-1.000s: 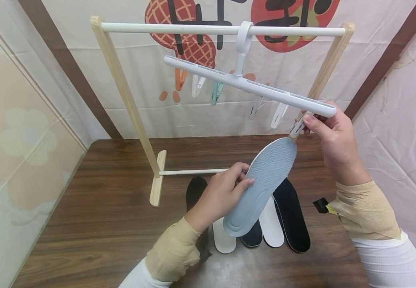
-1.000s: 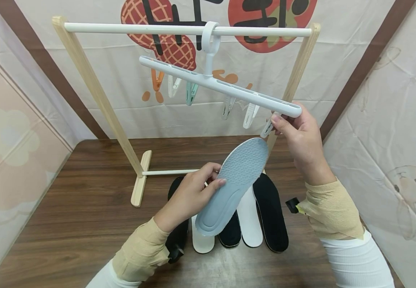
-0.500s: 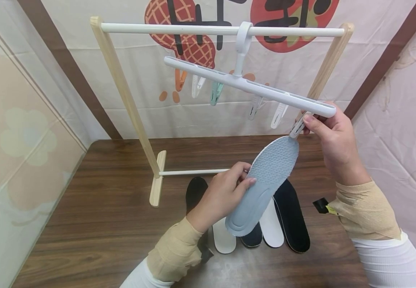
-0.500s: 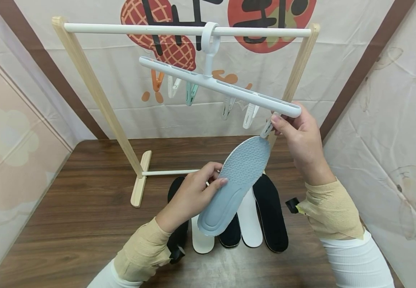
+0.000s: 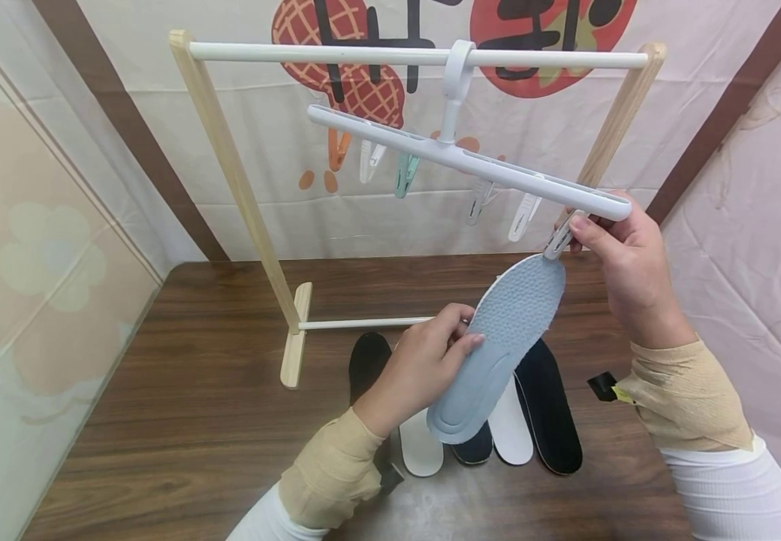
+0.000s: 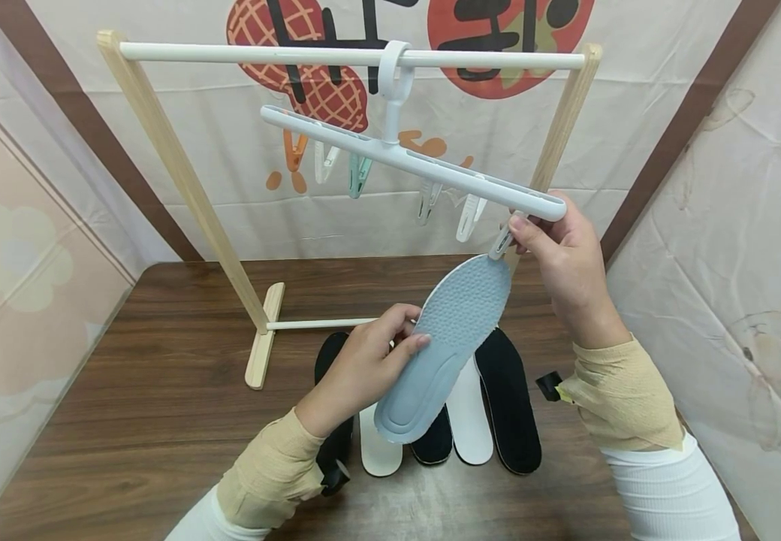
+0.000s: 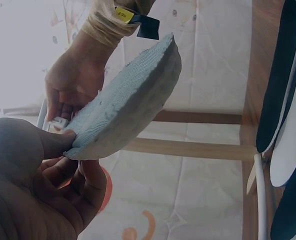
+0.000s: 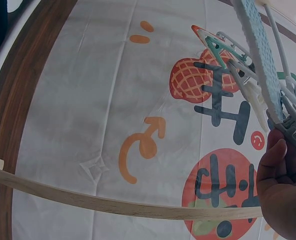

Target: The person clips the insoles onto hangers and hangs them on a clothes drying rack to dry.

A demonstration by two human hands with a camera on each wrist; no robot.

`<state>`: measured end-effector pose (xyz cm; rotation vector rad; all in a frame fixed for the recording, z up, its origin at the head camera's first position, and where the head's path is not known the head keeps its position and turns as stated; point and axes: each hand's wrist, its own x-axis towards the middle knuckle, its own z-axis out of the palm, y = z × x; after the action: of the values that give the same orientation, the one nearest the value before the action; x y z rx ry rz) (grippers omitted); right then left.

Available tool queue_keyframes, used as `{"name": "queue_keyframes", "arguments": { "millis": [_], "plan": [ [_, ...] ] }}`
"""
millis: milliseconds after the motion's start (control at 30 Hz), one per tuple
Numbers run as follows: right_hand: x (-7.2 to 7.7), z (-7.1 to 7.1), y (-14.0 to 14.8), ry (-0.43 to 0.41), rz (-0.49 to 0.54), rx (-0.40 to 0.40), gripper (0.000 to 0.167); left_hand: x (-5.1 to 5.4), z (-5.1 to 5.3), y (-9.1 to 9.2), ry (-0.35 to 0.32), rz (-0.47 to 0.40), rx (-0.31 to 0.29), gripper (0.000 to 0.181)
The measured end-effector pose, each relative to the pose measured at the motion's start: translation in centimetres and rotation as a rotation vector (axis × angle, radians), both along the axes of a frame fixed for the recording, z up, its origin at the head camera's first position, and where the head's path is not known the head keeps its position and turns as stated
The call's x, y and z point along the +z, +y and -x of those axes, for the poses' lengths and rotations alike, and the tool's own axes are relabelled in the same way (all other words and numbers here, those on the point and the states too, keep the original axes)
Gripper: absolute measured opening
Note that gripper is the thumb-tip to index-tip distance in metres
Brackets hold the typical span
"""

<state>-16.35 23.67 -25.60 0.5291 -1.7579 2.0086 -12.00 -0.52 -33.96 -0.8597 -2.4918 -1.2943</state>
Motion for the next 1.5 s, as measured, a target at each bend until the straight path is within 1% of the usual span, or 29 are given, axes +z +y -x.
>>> {"name": "queue_keyframes", "arguments": {
  "millis": [133,367,567,733,933,1300,1500],
  "plan": [
    [-0.1,0.1,0.0,-0.002,0.005,0.005,0.019,-0.1,0.1,0.1,-0.002,0.0,0.007,0.021],
    [-0.2,0.3,0.1,-0.003,0.008,0.009,0.018,-0.2,0.4,0.3,0.03,-0.011,-0.008,0.022],
    [-0.3,0.5,0.1,-0.002,0.008,0.011,0.019,-0.3,0.5,0.5,0.048,-0.012,-0.005,0.022],
    [-0.3,0.5,0.1,0.001,0.009,0.024,0.019,-0.3,0.5,0.6,0.053,-0.007,-0.003,0.024],
    [-0.4,0.4,0.2,-0.004,-0.014,0.017,0.015,-0.3,0.5,0.7,0.049,-0.013,-0.003,0.024],
    [-0.3,0.3,0.3,-0.015,-0.028,0.017,0.011,-0.2,0.6,1.0,0.051,-0.014,0.001,0.025],
    [-0.3,0.3,0.3,-0.013,-0.038,0.017,0.014,-0.1,0.7,1.2,0.056,-0.02,0.002,0.024]
  ]
}}
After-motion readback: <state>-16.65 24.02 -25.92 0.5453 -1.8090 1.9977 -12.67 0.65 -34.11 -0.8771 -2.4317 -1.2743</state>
